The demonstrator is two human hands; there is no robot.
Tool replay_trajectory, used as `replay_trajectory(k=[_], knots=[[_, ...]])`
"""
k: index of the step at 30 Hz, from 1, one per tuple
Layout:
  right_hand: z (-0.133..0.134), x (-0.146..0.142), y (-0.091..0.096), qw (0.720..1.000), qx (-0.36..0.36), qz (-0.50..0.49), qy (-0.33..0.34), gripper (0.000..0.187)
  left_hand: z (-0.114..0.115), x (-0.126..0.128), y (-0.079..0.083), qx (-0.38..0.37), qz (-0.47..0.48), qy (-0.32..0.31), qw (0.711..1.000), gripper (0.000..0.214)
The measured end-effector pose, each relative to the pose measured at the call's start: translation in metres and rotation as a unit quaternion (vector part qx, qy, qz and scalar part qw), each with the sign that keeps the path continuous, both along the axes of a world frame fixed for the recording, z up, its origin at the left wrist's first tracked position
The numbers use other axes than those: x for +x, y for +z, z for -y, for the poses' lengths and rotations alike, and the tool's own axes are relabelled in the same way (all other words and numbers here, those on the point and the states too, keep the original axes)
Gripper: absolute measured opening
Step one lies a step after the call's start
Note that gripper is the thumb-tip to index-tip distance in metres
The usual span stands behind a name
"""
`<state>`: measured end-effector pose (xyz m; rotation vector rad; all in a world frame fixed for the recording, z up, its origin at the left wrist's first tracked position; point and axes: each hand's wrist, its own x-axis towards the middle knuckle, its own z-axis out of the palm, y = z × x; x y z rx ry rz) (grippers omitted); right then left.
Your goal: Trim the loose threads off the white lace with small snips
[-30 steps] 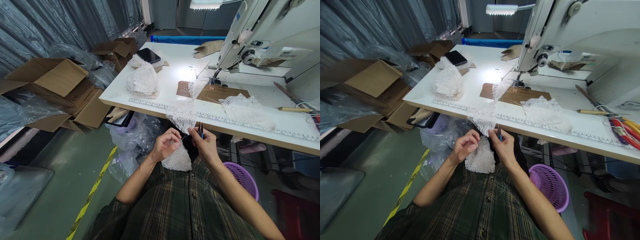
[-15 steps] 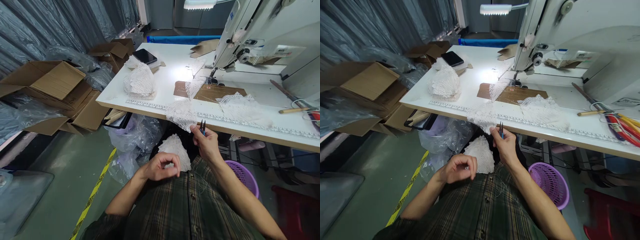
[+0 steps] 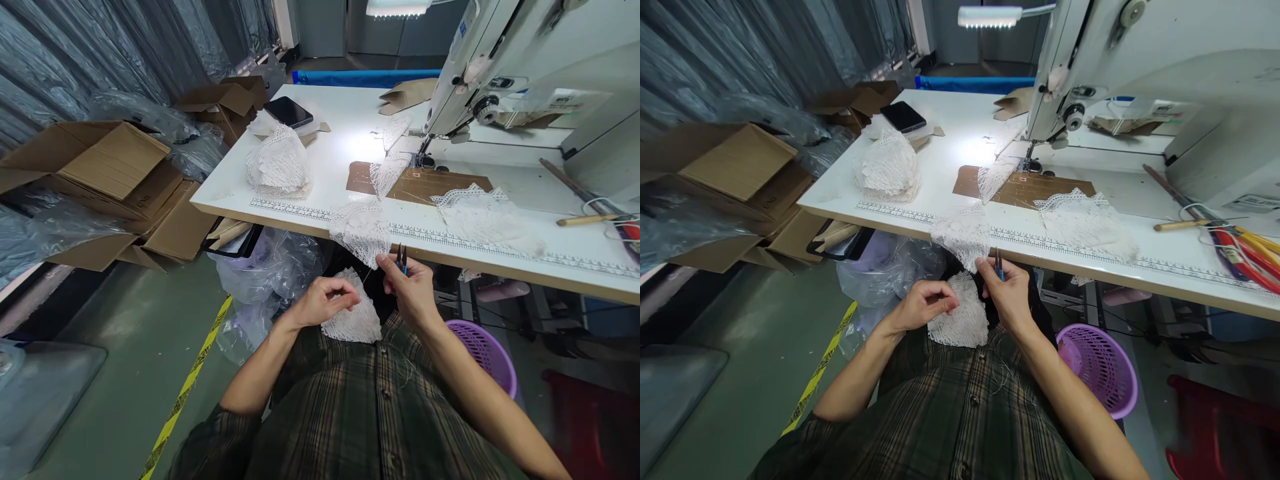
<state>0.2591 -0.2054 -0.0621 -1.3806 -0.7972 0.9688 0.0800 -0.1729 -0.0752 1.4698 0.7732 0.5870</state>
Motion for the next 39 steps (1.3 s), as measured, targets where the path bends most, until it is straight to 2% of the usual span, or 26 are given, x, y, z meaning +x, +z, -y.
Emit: replay_trajectory(k=[2,4,6,7,8,9,11,13,16,18,20,22,24,27,29,32,39], knots=[[0.002,0.003,-0.001,1.0,-0.004,0.019,-0.005,0.028,-0.006,-0.022,-0.002,0.028,-0.053,0.019,0.998,0.03],[0.006,0.004,-0.001,0.999,-0.009,0.042,0.01,0.026,-0.015,-0.039,-0.007,0.104,-0.13,0.14,0.976,0.031],[0.013,0.002,0.0,0.997,-0.007,0.065,0.047,0.025,-0.024,-0.049,-0.012,0.181,-0.189,0.266,0.928,0.038],[0.017,0.001,0.001,0.994,-0.001,0.077,0.076,0.025,-0.027,-0.05,-0.014,0.197,-0.192,0.3,0.914,0.043],[0.022,-0.001,0.002,0.99,0.006,0.089,0.111,0.025,-0.03,-0.049,-0.016,0.192,-0.171,0.308,0.916,0.047],[0.027,-0.002,0.004,0.983,0.014,0.1,0.153,0.025,-0.031,-0.045,-0.017,0.168,-0.128,0.296,0.932,0.052],[0.038,-0.005,0.006,0.962,0.029,0.114,0.248,0.024,-0.032,-0.031,-0.019,0.089,-0.003,0.226,0.97,0.063],[0.047,-0.006,0.008,0.933,0.041,0.119,0.336,0.022,-0.031,-0.013,-0.02,0.009,0.112,0.138,0.984,0.072],[0.057,-0.006,0.011,0.896,0.053,0.123,0.423,0.02,-0.026,0.013,-0.02,-0.086,0.214,0.016,0.973,0.078],[0.061,-0.005,0.013,0.886,0.054,0.126,0.443,0.017,-0.021,0.024,-0.02,-0.147,0.244,-0.051,0.957,0.077],[0.063,-0.001,0.014,0.884,0.048,0.13,0.447,0.017,-0.017,0.028,-0.021,-0.2,0.236,-0.085,0.947,0.07],[0.063,0.004,0.013,0.883,0.034,0.137,0.447,0.019,-0.014,0.027,-0.02,-0.221,0.195,-0.072,0.953,0.056],[0.059,0.011,0.01,0.894,0.016,0.142,0.424,0.019,-0.013,0.022,-0.018,-0.212,0.146,-0.03,0.966,0.04],[0.045,0.022,0.0,0.934,-0.013,0.153,0.323,0.034,-0.013,0.014,-0.013,-0.184,0.104,0.026,0.977,0.032],[0.033,0.026,-0.007,0.949,-0.029,0.166,0.265,0.048,-0.013,0.01,-0.009,-0.17,0.091,0.044,0.98,0.031],[0.018,0.025,-0.012,0.946,-0.032,0.195,0.256,0.055,-0.012,0.007,-0.003,-0.139,0.073,0.054,0.986,0.029],[0.002,0.012,-0.004,0.917,0.025,0.263,0.298,0.05,-0.01,0.007,0.006,-0.103,0.055,0.054,0.992,0.028]])
